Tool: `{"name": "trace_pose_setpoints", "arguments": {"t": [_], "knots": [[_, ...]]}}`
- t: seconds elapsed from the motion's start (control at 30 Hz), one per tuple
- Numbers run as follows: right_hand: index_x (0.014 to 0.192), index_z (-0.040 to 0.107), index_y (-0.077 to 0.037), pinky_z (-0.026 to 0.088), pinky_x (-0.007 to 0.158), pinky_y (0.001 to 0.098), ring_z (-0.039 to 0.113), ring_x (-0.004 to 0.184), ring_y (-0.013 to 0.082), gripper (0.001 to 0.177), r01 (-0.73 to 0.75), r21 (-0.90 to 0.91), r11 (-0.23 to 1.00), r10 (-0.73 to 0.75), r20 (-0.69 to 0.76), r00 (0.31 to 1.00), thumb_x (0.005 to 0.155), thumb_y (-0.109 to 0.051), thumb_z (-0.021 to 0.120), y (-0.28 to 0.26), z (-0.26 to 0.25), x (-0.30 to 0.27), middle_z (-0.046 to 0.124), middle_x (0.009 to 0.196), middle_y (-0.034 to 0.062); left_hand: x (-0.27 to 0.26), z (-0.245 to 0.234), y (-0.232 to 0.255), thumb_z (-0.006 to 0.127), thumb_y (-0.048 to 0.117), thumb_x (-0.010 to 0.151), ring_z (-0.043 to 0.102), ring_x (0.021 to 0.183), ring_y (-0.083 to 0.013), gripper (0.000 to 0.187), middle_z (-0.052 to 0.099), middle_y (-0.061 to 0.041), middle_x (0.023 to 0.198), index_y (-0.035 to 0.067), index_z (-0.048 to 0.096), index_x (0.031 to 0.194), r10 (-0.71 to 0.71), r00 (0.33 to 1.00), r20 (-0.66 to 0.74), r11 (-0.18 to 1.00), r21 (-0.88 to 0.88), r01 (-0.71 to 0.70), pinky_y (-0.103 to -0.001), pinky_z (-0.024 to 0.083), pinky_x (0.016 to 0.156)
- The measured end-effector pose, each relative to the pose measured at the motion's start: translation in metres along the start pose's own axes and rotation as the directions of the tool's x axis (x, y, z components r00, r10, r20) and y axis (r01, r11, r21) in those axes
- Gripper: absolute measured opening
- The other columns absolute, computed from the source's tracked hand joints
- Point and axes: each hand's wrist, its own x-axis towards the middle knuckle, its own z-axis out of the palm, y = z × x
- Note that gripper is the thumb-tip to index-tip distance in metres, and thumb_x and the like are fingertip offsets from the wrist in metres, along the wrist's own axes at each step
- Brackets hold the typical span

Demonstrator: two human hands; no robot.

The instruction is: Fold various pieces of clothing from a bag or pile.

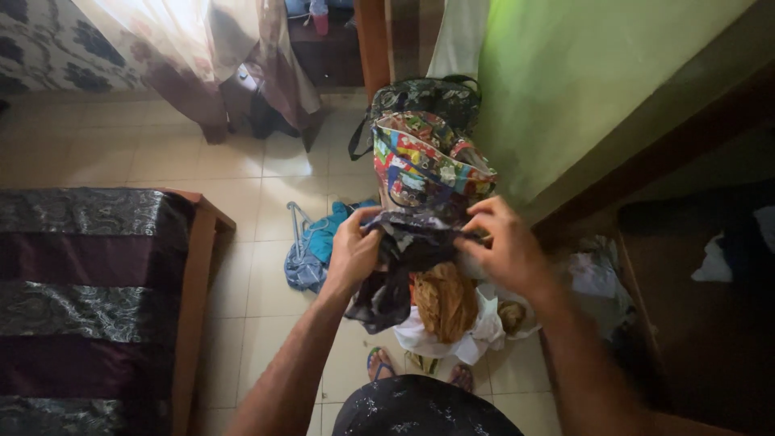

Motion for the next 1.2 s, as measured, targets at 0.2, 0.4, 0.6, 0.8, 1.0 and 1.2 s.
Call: {"name": "trace_pose_setpoints", "arguments": {"t": [0.2,0.4,0.6,0.8,1.0,1.2], "knots": [[0.096,0.068,-0.003,0.057,0.083,0.0386,0.073,0.098,0.0286,0.021,-0.136,0.1,0.986,0.113,0.206,0.972,0.083,-0.018,0.075,-0.009,0.012,-0.018,0.074,0.107,0.0153,0.01,0.021,0.004,0.046,0.0,0.093,0.069,0.066,-0.0204,0.047,0.072,-0.012,0.093,0.011,0.06,0.137,-0.141,0.974,0.176,0.874,-0.44,0.206,-0.037,0.062,0.055],[0.127,0.065,-0.001,0.055,0.094,0.0412,0.071,0.11,0.0387,0.047,0.033,0.237,0.971,-0.065,0.126,0.99,0.084,-0.02,0.065,0.003,0.013,-0.022,0.073,0.116,0.0216,0.017,0.044,0.015,0.049,-0.002,0.093,0.074,0.081,-0.0218,0.048,0.074,-0.014,0.107,0.008,0.058,0.139,-0.118,0.975,0.186,0.82,-0.535,0.201,-0.038,0.064,0.067],[0.132,0.057,0.003,0.054,0.083,0.0474,0.069,0.101,0.0442,0.083,-0.243,0.061,0.968,0.242,0.037,0.97,0.067,-0.04,0.086,-0.024,0.013,-0.01,0.07,0.107,0.0288,0.028,0.079,0.005,0.049,0.003,0.097,0.073,0.082,-0.0232,0.045,0.071,-0.015,0.106,0.006,0.054,0.142,-0.104,0.975,0.194,0.775,-0.599,0.202,-0.039,0.064,0.071],[0.107,0.064,-0.004,0.054,0.077,0.0537,0.069,0.09,0.0454,0.039,-0.257,-0.133,0.957,0.262,0.027,0.965,0.085,-0.033,0.076,0.023,0.007,-0.003,0.072,0.09,0.026,0.021,0.084,0.029,0.065,-0.001,0.082,0.073,0.087,-0.0247,0.057,0.073,-0.016,0.105,0.003,0.059,0.138,0.144,0.989,0.02,0.949,-0.287,-0.132,-0.036,0.06,0.076],[0.102,0.061,-0.003,0.051,0.07,0.0538,0.065,0.091,0.0474,0.036,-0.073,-0.062,0.995,0.081,0.137,0.987,0.089,-0.033,0.075,0.059,-0.03,-0.003,0.069,0.09,0.0248,0.019,0.076,0.052,0.084,0.011,0.07,0.067,0.092,-0.0286,0.044,0.065,-0.014,0.099,0.006,0.072,0.111,0.616,0.787,0.047,0.716,0.383,-0.584,-0.038,0.055,0.079],[0.104,0.066,-0.005,0.054,0.068,0.0396,0.07,0.075,0.0259,0.035,-0.12,0.146,0.982,0.108,0.089,0.99,0.086,-0.032,0.078,0.077,-0.056,-0.004,0.072,0.082,0.0128,0.038,0.075,0.047,0.082,0.019,0.085,0.056,0.087,-0.0134,0.028,0.059,-0.003,0.09,0.003,0.062,0.098,0.552,0.795,0.25,0.821,0.004,-0.571,-0.031,0.049,0.076]]}}
